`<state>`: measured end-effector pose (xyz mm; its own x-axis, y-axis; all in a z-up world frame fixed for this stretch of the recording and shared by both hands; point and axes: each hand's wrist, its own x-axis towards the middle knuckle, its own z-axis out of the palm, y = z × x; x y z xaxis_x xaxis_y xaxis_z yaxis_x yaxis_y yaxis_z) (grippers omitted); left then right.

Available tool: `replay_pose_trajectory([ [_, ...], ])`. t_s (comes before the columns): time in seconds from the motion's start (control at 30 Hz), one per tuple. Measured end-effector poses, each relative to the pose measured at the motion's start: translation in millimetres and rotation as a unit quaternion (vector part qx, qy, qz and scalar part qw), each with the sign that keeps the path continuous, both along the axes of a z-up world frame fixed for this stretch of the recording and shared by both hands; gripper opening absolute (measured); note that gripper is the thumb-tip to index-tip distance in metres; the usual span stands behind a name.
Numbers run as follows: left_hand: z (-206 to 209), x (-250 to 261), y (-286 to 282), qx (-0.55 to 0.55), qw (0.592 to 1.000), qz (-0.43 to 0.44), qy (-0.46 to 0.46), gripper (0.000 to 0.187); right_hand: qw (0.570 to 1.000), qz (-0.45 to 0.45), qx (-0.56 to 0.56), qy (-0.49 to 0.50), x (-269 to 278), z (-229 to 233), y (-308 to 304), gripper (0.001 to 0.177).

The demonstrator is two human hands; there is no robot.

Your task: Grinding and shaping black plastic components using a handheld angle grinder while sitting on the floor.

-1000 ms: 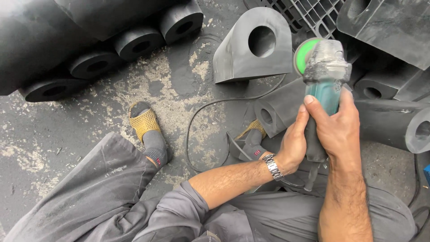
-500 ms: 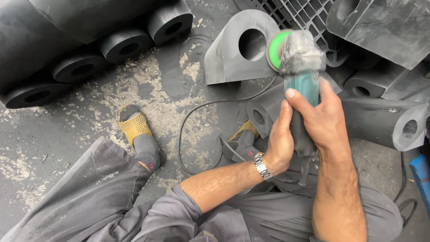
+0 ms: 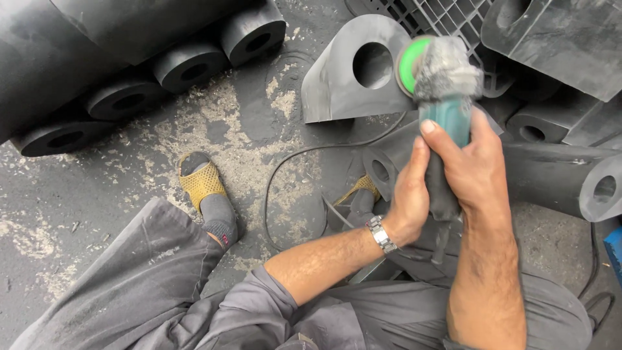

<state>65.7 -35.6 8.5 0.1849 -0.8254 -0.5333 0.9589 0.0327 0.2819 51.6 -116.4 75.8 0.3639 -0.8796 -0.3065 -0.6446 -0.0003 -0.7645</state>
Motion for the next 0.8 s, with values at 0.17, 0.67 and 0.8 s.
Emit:
replay_pose_trajectory([
  [0.17, -8, 29, -17, 0.003, 0.996, 0.085, 0.022, 0.074, 0.993, 0.111, -0.038, 0.006, 43, 4, -13, 0.042],
  [0.67, -7, 25, -15, -0.008, 0.983, 0.181, 0.021, 0.076, 0.978, 0.199, -0.058, 0.041, 59, 8, -11, 0.049],
  [0.8, -7, 38, -22, 0.012, 0.997, 0.077, 0.018, 0.076, 0.988, 0.111, -0.056, 0.09, 50, 5, -16, 0.041],
])
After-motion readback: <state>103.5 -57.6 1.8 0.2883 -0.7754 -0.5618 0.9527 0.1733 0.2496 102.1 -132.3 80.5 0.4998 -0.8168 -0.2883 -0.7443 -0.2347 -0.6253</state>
